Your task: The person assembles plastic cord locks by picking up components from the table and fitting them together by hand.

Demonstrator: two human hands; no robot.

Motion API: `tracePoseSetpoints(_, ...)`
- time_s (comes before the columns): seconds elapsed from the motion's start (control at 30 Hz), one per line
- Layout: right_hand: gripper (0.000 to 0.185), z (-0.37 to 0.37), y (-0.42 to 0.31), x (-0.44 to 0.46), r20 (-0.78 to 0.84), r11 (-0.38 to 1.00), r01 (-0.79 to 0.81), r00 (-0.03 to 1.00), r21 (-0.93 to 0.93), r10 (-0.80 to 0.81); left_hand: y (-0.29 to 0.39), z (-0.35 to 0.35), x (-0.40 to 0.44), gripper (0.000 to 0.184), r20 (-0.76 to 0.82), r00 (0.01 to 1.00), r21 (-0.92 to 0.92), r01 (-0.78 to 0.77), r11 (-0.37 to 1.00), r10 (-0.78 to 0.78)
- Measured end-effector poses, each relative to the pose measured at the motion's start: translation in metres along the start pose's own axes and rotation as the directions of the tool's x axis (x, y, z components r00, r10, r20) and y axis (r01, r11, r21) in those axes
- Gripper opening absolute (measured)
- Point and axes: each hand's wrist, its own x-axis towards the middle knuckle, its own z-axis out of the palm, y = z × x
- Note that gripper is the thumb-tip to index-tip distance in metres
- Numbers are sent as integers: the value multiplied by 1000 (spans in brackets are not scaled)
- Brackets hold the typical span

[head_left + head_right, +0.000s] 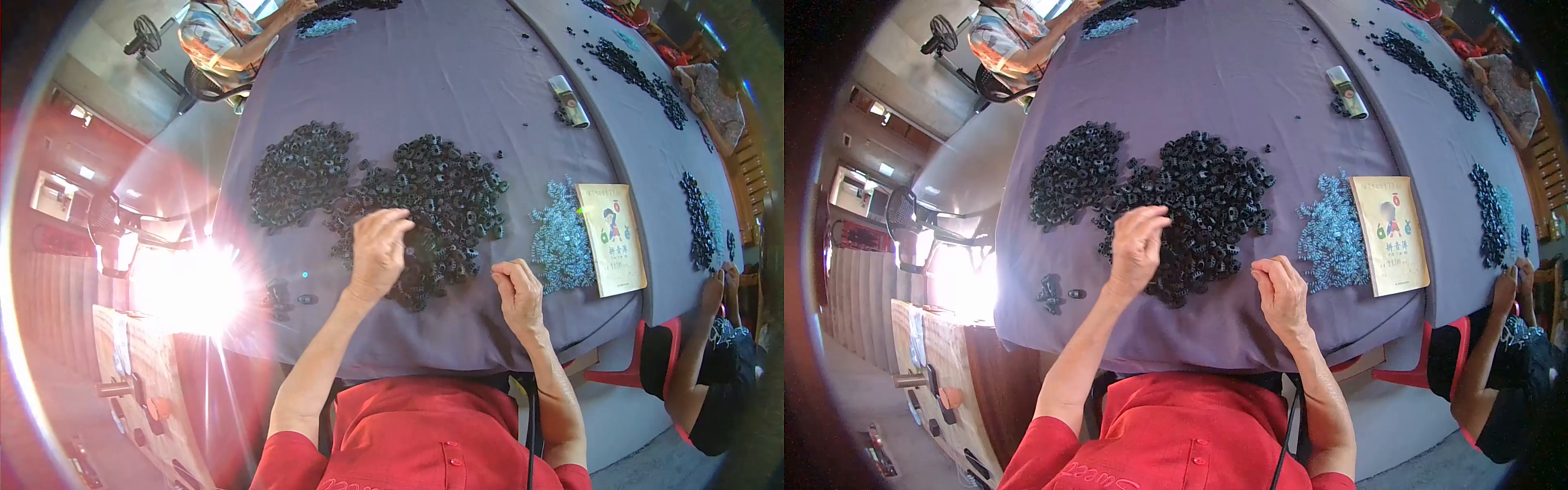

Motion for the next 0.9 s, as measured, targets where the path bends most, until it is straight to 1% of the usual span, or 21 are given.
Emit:
tracePoseSetpoints(0.1,8,1,-1,1,4,1000,16,1000,-11,-16,-33,-3,16,15,-51,995,64,87,994,-84)
tracePoseSetpoints(0.13,8,1,-1,1,7,1000,20,1000,-13,-20,-43,-2,24,14,-58,997,92,60,994,-55)
tracePoseSetpoints(0.23,9,1,-1,0,7,999,28,1000,-27,-28,-56,3,41,19,24,997,124,71,990,-74)
tracePoseSetpoints(0.33,10,2,-1,1,-6,999,32,999,-36,-32,-55,9,44,24,150,972,219,143,965,-178)
tracePoseSetpoints(0.47,11,1,-2,1,-1,999,10,1000,-35,-10,-57,14,43,26,145,972,227,148,963,-183)
tracePoseSetpoints(0.57,12,1,-2,-1,18,1000,-17,1000,-20,17,-54,13,43,24,148,960,196,207,959,-237)
tracePoseSetpoints(0.67,13,1,-1,0,28,1000,8,1000,-25,-7,-55,13,39,21,116,975,167,171,971,-192)
tracePoseSetpoints(0.77,13,1,-1,1,29,998,46,999,-49,-45,-56,10,36,19,57,991,83,116,990,-121)
tracePoseSetpoints(0.87,13,1,-2,1,20,996,71,997,-47,-70,-39,0,34,17,-45,971,-67,231,971,-234)
tracePoseSetpoints(0.9,13,1,-2,1,14,996,79,997,-41,-78,-33,-2,30,17,-14,933,-242,346,907,-360)
